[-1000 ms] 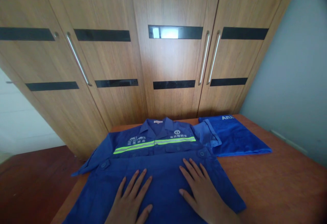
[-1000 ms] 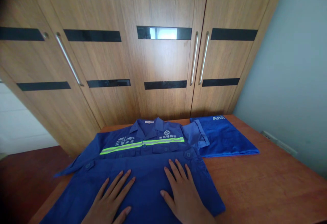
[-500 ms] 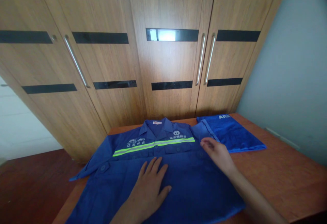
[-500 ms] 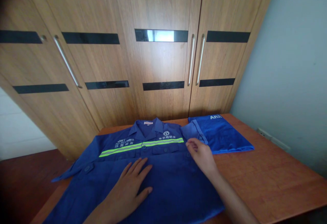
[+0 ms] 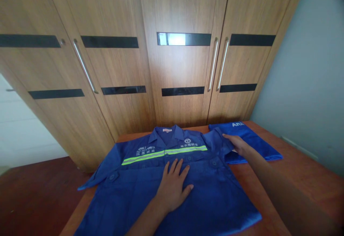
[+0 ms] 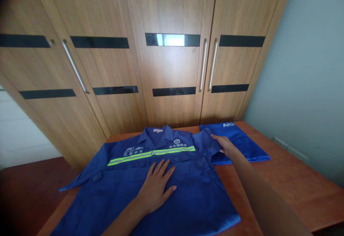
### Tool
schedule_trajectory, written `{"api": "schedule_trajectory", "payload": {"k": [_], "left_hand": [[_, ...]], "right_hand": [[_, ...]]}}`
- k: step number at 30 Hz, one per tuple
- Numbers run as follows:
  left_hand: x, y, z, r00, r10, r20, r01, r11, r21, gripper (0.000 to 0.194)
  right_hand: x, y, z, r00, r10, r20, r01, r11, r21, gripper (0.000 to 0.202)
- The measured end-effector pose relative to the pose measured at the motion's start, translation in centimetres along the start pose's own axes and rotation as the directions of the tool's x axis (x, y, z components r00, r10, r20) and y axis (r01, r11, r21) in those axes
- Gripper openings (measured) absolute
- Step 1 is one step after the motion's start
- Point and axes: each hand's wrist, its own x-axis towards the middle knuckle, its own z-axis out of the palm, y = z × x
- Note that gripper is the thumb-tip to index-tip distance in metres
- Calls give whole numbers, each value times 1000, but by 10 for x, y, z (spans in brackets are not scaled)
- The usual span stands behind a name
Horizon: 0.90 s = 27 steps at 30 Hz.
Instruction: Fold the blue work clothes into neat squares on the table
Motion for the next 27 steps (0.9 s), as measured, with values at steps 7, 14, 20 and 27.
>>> {"api": "schedule_trajectory", "payload": {"k": [7,14,20,27], "left_hand": [[1,0,0,1000,-3,1,3,1000,-6,61],[0,0,1,1000,-9,-4,9,1000,-20,60],[0,1,1,1000,-11,-15,11,1000,-23,59],[0,0,1,1000,-12,-23,11,999,-38,60]], "right_hand": [[-7,0,-2,1000,-7,-7,7,1000,30,17],[-27,20,-18,966,-150,-212,134,987,-85,24],[-36,27,-4,963,-182,-201,153,977,-152,27],[-44,2,7,934,-310,-180,268,937,-223,32]]}}
